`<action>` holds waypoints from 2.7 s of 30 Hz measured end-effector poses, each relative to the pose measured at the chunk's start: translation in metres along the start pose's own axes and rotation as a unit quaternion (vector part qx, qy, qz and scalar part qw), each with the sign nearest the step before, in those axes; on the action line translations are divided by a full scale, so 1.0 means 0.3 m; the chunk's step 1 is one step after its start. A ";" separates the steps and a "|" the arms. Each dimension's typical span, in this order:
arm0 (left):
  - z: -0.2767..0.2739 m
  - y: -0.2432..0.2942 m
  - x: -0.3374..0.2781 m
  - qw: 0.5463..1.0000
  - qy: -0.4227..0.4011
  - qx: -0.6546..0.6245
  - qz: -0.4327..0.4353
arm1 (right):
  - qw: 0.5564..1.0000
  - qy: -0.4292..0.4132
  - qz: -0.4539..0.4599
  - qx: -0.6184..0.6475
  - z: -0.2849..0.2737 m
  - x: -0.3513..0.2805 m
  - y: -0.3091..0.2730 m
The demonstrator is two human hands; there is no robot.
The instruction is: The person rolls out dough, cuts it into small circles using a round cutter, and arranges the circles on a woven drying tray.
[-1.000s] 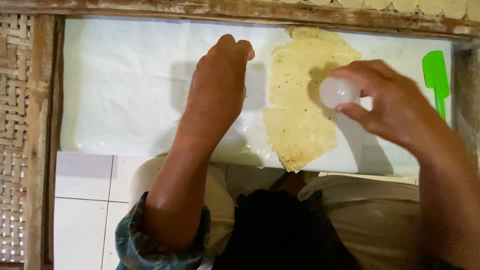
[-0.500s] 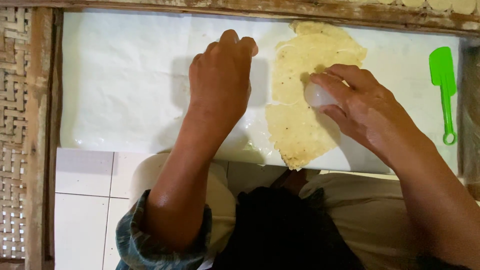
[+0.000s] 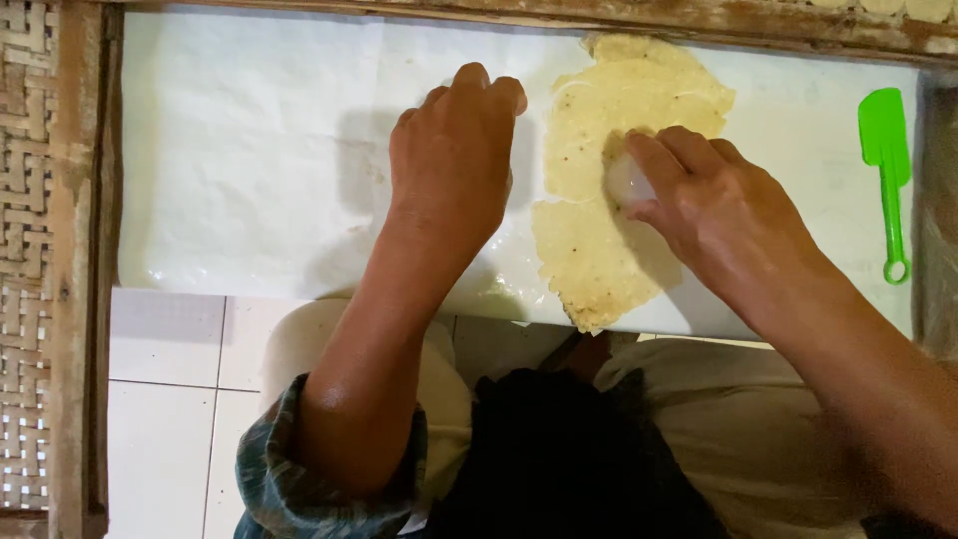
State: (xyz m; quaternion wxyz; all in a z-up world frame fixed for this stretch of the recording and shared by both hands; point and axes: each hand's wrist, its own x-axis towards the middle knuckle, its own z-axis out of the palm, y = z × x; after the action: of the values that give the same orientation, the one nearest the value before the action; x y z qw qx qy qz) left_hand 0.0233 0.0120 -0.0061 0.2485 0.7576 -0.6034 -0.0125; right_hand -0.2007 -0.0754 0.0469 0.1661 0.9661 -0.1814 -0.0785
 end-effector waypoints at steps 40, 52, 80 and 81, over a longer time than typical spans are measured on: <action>0.010 0.017 -0.001 0.999 -0.027 -0.040 0.002 | 0.981 0.003 -0.008 0.196 -0.010 -0.025 0.068; 0.002 0.031 -0.008 0.999 -0.041 -0.034 -0.012 | 0.981 -0.111 0.064 0.145 -0.005 0.012 0.064; -0.040 0.041 0.006 0.988 -0.053 -0.142 -0.006 | 0.846 0.021 0.217 0.486 0.050 -0.154 0.387; -0.039 0.044 0.009 0.988 -0.045 -0.151 0.000 | 0.838 0.028 0.236 0.491 0.049 -0.165 0.387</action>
State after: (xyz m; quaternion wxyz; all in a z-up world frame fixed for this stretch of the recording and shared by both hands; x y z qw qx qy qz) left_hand 0.0158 0.0118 0.0101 0.3324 0.7101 -0.6054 -0.1373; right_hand -0.2872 -0.1632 0.0783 -0.3118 0.8504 -0.4142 0.0897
